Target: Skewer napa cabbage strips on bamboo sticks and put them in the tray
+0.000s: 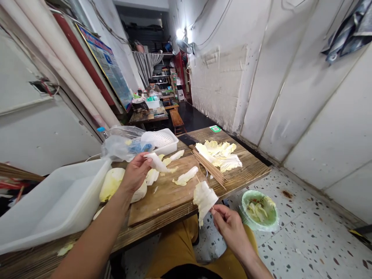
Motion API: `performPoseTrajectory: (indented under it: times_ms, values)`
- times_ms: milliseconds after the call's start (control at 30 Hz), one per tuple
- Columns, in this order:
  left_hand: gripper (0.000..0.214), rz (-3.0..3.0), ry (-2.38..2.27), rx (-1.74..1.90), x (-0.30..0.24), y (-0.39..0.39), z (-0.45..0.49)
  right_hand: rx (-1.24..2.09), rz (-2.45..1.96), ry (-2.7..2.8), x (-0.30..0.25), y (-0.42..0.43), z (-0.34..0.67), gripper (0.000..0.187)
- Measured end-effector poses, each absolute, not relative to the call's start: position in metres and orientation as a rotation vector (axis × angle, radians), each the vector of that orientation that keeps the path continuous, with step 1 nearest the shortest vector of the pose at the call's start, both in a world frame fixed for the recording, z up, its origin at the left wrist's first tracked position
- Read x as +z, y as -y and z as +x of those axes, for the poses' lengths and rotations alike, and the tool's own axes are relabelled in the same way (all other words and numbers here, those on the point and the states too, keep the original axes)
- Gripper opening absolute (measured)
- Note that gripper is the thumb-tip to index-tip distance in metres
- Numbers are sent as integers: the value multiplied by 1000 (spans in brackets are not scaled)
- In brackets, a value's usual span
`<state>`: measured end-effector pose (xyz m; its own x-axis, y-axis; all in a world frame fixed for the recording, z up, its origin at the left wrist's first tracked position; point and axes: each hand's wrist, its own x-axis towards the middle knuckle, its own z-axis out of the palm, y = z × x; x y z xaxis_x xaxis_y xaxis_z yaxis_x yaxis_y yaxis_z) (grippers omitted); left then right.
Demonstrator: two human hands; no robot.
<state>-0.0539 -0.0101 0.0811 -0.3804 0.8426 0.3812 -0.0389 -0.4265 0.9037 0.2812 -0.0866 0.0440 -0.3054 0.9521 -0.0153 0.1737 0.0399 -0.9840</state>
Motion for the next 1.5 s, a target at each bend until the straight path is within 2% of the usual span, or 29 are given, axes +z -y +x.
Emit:
performPoseTrajectory:
  times_ms: [133, 300, 500, 700, 1067, 1300, 1500]
  values:
    - [46, 1129, -1108, 1754, 83, 32, -29, 1319, -1133, 1610, 47, 88, 280, 44]
    - [45, 869, -946, 1324, 73, 44, 7, 1322, -1130, 1658, 46, 89, 283, 43]
    - [35, 661, -830, 1085, 56, 41, 21, 1461, -1206, 1750, 60, 90, 290, 55]
    - [33, 685, -816, 1098, 63, 46, 14, 1581, -1254, 1851, 66, 93, 301, 52]
    - [31, 753, -795, 1111, 67, 45, 14, 1587, -1216, 1893, 75, 96, 300, 48]
    - [37, 766, -831, 1092, 71, 49, 16, 1610, -1219, 1908, 76, 97, 302, 46]
    - [34, 794, -798, 1075, 72, 49, 17, 1608, -1270, 1900, 83, 100, 299, 52]
